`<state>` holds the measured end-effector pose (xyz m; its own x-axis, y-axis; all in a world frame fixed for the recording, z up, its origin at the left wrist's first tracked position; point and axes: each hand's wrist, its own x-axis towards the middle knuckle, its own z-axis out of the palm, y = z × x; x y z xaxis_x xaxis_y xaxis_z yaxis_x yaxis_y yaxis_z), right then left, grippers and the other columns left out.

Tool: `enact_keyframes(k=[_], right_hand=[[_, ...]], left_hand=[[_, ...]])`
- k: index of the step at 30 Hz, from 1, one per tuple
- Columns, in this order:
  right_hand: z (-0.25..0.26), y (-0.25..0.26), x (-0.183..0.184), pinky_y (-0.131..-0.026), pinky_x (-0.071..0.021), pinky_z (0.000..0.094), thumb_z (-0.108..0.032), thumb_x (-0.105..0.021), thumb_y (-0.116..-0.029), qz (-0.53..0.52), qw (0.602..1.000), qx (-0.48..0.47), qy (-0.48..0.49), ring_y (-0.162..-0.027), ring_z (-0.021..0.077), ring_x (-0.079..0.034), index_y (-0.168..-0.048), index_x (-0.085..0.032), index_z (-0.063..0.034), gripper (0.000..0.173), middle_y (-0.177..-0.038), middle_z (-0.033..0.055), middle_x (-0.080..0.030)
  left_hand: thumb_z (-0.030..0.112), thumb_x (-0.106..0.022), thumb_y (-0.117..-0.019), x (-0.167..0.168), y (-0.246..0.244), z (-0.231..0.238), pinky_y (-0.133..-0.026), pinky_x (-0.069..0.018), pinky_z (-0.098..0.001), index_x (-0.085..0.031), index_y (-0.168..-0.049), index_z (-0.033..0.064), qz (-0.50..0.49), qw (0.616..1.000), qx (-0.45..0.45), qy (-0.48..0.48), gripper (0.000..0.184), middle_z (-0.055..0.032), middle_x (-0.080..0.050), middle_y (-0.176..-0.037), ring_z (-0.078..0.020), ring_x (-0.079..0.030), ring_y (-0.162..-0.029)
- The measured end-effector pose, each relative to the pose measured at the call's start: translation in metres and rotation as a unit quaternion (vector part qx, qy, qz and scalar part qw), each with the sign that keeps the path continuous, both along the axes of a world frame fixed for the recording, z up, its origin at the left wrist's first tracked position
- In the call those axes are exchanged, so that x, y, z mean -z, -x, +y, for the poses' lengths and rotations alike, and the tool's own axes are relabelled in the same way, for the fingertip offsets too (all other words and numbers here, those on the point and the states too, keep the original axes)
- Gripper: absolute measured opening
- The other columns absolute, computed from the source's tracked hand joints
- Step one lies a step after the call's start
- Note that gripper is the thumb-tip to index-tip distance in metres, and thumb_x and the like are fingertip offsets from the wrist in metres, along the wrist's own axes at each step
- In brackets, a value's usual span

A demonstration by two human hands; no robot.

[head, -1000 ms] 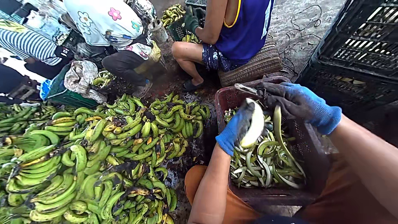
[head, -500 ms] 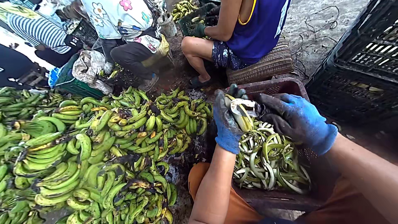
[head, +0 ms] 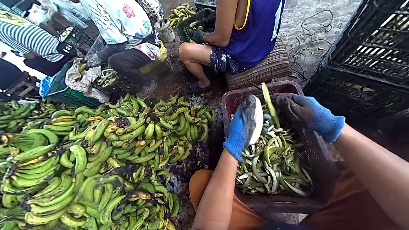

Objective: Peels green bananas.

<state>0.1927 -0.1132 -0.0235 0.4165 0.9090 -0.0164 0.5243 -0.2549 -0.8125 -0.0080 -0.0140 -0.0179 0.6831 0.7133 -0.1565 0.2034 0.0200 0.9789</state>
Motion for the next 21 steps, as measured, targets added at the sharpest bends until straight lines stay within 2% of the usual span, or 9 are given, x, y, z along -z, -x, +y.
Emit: enact_keyframes(k=[2, 3, 5, 7, 9, 13, 17, 19, 21], right_hand=[[-0.005, 0.003, 0.005, -0.062, -0.0588, 0.0418, -0.05, -0.043, -0.1062, -0.029, 0.995, -0.058, -0.07, -0.07, 0.013, -0.067, -0.134, -0.064, -0.0258, 0.042, -0.087, -0.0008, -0.07], [-0.006, 0.008, 0.004, -0.059, -0.0559, 0.0418, -0.05, -0.045, -0.1046, -0.067, 0.989, -0.09, -0.099, -0.068, 0.0131, -0.064, -0.136, -0.063, -0.0277, 0.043, -0.087, -0.001, -0.068], [-0.008, 0.013, 0.005, -0.066, -0.0566, 0.0472, -0.05, -0.05, -0.0991, -0.179, 0.962, -0.144, -0.146, -0.08, 0.0197, -0.067, -0.145, -0.058, -0.0264, 0.052, -0.099, 0.0045, -0.07], [-0.009, 0.011, 0.011, -0.074, -0.057, 0.0515, -0.048, -0.057, -0.0942, -0.262, 0.922, -0.188, -0.215, -0.091, 0.0271, -0.069, -0.145, -0.059, -0.0241, 0.056, -0.106, 0.011, -0.072], [-0.009, 0.007, 0.013, -0.078, -0.0569, 0.0512, -0.048, -0.06, -0.0938, -0.309, 0.888, -0.212, -0.266, -0.095, 0.0287, -0.07, -0.142, -0.061, -0.0249, 0.054, -0.108, 0.0124, -0.072], [-0.012, 0.004, 0.006, -0.079, -0.0563, 0.0523, -0.045, -0.061, -0.0952, -0.353, 0.862, -0.205, -0.299, -0.1, 0.0323, -0.069, -0.139, -0.064, -0.0252, 0.048, -0.116, 0.0155, -0.071], [-0.011, 0.005, 0.003, -0.079, -0.0557, 0.0586, -0.038, -0.055, -0.0958, -0.295, 0.919, -0.149, -0.217, -0.099, 0.0349, -0.069, -0.142, -0.062, -0.0237, 0.049, -0.115, 0.0156, -0.07], [-0.006, -0.005, 0.001, -0.081, -0.0544, 0.0599, -0.038, -0.046, -0.1022, -0.184, 0.971, -0.089, -0.122, -0.099, 0.0315, -0.068, -0.145, -0.058, -0.0232, 0.047, -0.115, 0.0131, -0.069], [-0.002, -0.023, 0.003, -0.085, -0.0561, 0.0544, -0.046, -0.04, -0.1071, -0.04, 0.998, -0.01, -0.041, -0.097, 0.0235, -0.07, -0.144, -0.058, -0.021, 0.048, -0.113, 0.0088, -0.073]], left_hand=[[0.053, -0.038, -0.1069, 0.004, 0.008, 0.007, -0.074, -0.0572, -0.0375, -0.05, -0.147, 0.029, -0.007, 1.0, -0.021, -0.007, 0.049, -0.0034, -0.068, -0.118, -0.0158, -0.066, -0.091], [0.039, -0.042, -0.109, 0.005, 0.015, 0.011, -0.087, -0.0552, -0.0386, -0.047, -0.15, 0.0245, -0.006, 0.998, -0.014, -0.055, 0.044, -0.0037, -0.063, -0.131, -0.0149, -0.064, -0.106], [0.022, -0.049, -0.1069, 0.007, 0.022, 0.016, -0.096, -0.0525, -0.0409, -0.047, -0.149, 0.0164, -0.004, 0.99, -0.014, -0.14, 0.043, -0.0076, -0.06, -0.137, -0.017, -0.061, -0.116], [0.028, -0.043, -0.1088, 0.007, 0.024, 0.019, -0.084, -0.0554, -0.0326, -0.053, -0.144, 0.0204, -0.066, 0.995, -0.028, -0.074, 0.037, -0.0026, -0.065, -0.126, -0.0107, -0.064, -0.102], [0.049, -0.036, -0.108, 0.004, 0.022, 0.022, -0.057, -0.0531, -0.0215, -0.062, -0.124, 0.0242, -0.163, 0.98, -0.045, 0.101, 0.04, 0.0015, -0.071, -0.099, -0.0053, -0.064, -0.07], [0.049, -0.034, -0.1084, 0.002, 0.019, 0.022, -0.053, -0.0513, -0.017, -0.061, -0.117, 0.0234, -0.243, 0.952, -0.037, 0.185, 0.038, 0.0027, -0.065, -0.089, -0.0035, -0.061, -0.064], [0.014, -0.049, -0.1047, 0.004, 0.02, 0.008, -0.096, -0.052, -0.0303, -0.042, -0.152, 0.009, -0.105, 0.981, -0.021, -0.161, 0.048, -0.0092, -0.059, -0.136, -0.0099, -0.06, -0.114], [0.024, -0.04, -0.1088, 0.0, 0.017, -0.001, -0.093, -0.0529, -0.0274, -0.044, -0.151, 0.0134, -0.113, 0.985, -0.014, -0.129, 0.044, -0.004, -0.06, -0.132, -0.0056, -0.06, -0.111], [0.03, -0.036, -0.1109, -0.003, 0.015, -0.004, -0.104, -0.0482, -0.0313, -0.042, -0.154, 0.0145, -0.096, 0.989, -0.014, -0.116, 0.047, -0.005, -0.056, -0.144, -0.0083, -0.057, -0.123]])
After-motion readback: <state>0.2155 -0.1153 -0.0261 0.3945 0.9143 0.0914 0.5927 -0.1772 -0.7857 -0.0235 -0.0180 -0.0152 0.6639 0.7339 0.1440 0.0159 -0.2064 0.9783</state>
